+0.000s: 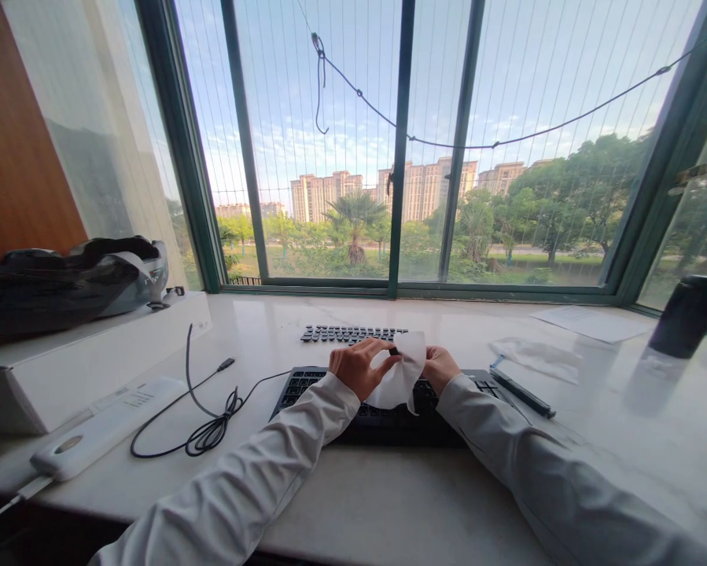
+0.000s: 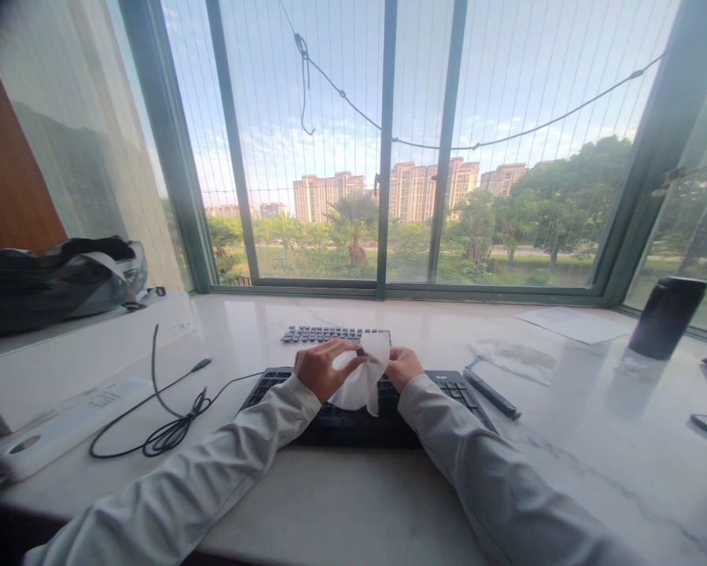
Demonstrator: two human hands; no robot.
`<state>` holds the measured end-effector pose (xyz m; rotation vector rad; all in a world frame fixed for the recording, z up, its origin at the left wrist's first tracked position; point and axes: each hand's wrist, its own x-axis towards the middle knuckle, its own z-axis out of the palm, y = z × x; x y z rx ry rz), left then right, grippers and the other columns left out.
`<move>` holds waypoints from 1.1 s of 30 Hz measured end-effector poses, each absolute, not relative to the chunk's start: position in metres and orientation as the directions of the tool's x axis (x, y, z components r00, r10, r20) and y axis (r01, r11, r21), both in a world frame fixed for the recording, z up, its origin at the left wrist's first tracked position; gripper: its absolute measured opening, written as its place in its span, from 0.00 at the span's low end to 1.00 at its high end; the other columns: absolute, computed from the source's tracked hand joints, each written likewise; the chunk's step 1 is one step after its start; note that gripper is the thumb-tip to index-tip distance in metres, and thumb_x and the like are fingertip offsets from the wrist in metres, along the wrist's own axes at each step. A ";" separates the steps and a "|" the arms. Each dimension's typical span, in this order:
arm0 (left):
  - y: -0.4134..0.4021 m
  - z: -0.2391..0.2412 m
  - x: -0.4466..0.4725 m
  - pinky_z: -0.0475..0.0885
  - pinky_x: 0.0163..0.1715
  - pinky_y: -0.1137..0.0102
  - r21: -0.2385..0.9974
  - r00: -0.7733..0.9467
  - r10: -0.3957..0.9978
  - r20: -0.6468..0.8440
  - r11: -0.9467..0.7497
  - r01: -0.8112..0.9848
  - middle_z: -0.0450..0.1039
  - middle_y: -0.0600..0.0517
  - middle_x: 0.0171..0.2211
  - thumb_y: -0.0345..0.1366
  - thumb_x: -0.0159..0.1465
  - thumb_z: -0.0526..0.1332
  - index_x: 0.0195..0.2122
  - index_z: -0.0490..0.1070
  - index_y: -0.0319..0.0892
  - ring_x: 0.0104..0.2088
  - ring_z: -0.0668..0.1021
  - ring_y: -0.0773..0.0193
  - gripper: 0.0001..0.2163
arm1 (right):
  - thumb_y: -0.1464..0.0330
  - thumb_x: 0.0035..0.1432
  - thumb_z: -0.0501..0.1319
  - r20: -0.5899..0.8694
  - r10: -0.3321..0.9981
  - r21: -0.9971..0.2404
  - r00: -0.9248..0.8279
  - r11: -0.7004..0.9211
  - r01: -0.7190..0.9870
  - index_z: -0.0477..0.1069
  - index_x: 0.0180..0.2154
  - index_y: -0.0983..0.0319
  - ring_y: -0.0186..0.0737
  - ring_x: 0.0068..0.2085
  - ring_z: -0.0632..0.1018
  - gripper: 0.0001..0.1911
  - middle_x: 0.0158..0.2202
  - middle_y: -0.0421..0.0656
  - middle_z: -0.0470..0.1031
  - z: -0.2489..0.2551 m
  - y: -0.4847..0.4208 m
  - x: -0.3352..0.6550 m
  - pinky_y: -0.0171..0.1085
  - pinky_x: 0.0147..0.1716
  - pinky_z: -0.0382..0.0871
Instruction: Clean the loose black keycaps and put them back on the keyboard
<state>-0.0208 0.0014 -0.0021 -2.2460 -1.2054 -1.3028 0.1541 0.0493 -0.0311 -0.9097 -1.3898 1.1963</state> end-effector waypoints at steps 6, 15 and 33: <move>0.003 -0.003 -0.020 0.71 0.38 0.73 0.185 0.264 0.547 0.794 -0.631 0.753 0.76 0.58 0.41 0.43 0.61 0.55 0.42 0.72 0.51 0.39 0.77 0.67 0.11 | 0.58 0.34 0.70 0.167 0.972 -0.975 -0.164 0.139 -0.173 0.77 0.32 0.65 0.48 0.33 0.77 0.22 0.29 0.48 0.78 -0.021 0.041 0.150 0.40 0.32 0.70; 0.003 -0.002 -0.023 0.72 0.36 0.75 0.211 0.401 0.572 0.716 -0.724 0.656 0.74 0.57 0.46 0.41 0.62 0.54 0.60 0.54 0.51 0.36 0.78 0.68 0.24 | 0.55 0.39 0.67 0.198 0.913 -0.979 -0.356 0.171 -0.107 0.75 0.33 0.63 0.47 0.40 0.76 0.21 0.34 0.46 0.77 -0.031 0.041 0.148 0.45 0.41 0.68; 0.003 -0.005 -0.027 0.68 0.27 0.77 0.159 0.375 0.570 0.731 -0.677 0.719 0.77 0.61 0.39 0.44 0.61 0.57 0.55 0.62 0.53 0.24 0.76 0.72 0.20 | 0.62 0.36 0.68 0.215 0.917 -0.967 -0.337 0.248 0.059 0.74 0.25 0.67 0.39 0.28 0.73 0.15 0.22 0.42 0.73 -0.024 0.037 0.153 0.39 0.33 0.66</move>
